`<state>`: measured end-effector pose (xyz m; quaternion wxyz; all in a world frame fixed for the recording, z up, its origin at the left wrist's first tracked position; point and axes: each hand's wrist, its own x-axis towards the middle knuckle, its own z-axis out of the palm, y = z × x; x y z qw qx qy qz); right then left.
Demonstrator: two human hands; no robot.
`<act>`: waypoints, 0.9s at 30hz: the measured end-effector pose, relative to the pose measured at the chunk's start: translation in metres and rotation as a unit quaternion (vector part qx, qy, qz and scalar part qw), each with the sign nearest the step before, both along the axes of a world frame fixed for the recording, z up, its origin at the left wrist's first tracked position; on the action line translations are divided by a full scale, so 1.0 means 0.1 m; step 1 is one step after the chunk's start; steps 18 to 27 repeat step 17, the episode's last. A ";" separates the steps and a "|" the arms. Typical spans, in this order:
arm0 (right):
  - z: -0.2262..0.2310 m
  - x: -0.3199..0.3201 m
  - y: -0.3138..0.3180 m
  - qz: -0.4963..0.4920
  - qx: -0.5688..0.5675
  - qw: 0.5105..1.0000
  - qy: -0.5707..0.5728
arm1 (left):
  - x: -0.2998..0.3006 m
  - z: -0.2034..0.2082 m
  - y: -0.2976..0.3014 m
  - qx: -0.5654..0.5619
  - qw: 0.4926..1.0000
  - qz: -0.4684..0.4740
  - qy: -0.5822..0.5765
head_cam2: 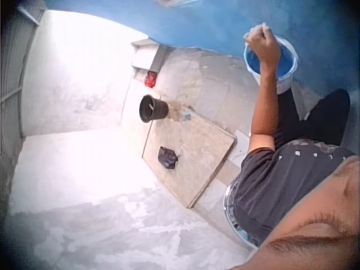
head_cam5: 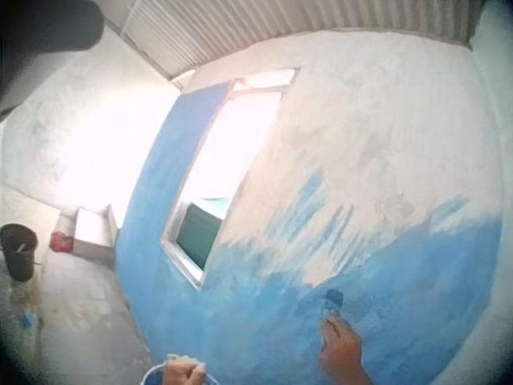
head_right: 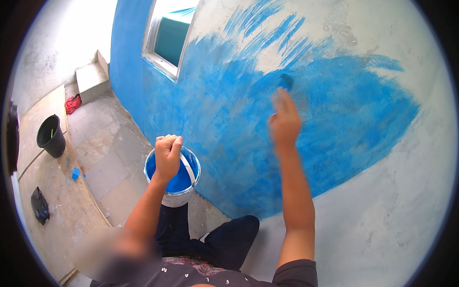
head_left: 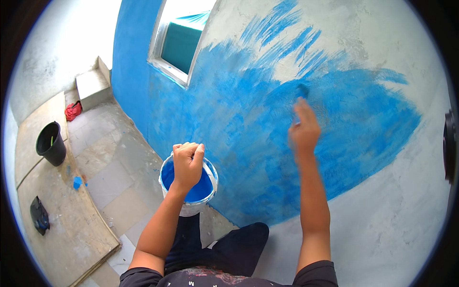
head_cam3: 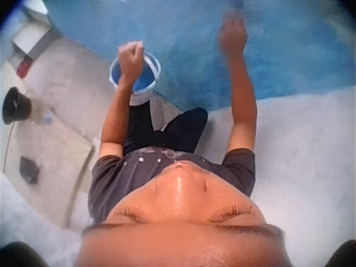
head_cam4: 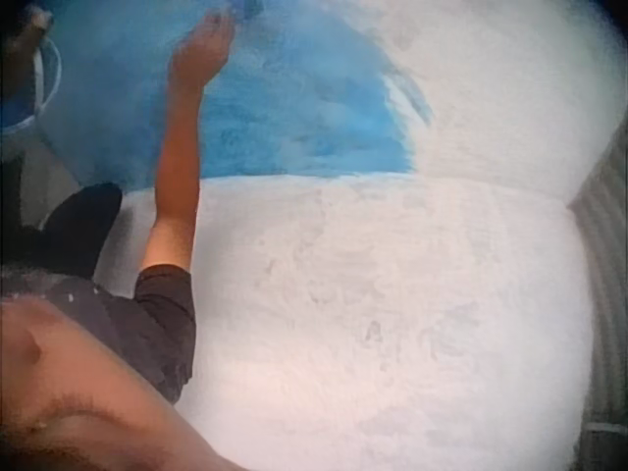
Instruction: The person paints a wall with blue paint using a brush, dipping the brush into a small white bucket several times.
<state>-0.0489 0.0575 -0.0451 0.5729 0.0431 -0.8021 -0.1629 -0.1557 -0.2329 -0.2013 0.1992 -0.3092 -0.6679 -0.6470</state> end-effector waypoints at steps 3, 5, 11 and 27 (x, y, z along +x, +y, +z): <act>-0.34 0.06 -0.10 0.018 -0.060 0.989 -0.135 | 0.02 -0.01 0.01 0.002 1.000 -0.003 -0.001; -0.40 0.07 -0.17 0.080 -0.188 0.961 -0.184 | 0.01 0.00 0.01 0.004 1.000 -0.004 0.000; 0.23 0.16 -0.01 0.012 -0.223 0.975 0.004 | 0.06 0.01 0.03 -0.009 1.000 -0.004 0.008; -0.51 -0.04 0.10 -0.185 0.049 0.963 -0.192 | 0.07 -0.01 0.07 -0.011 1.000 -0.013 0.002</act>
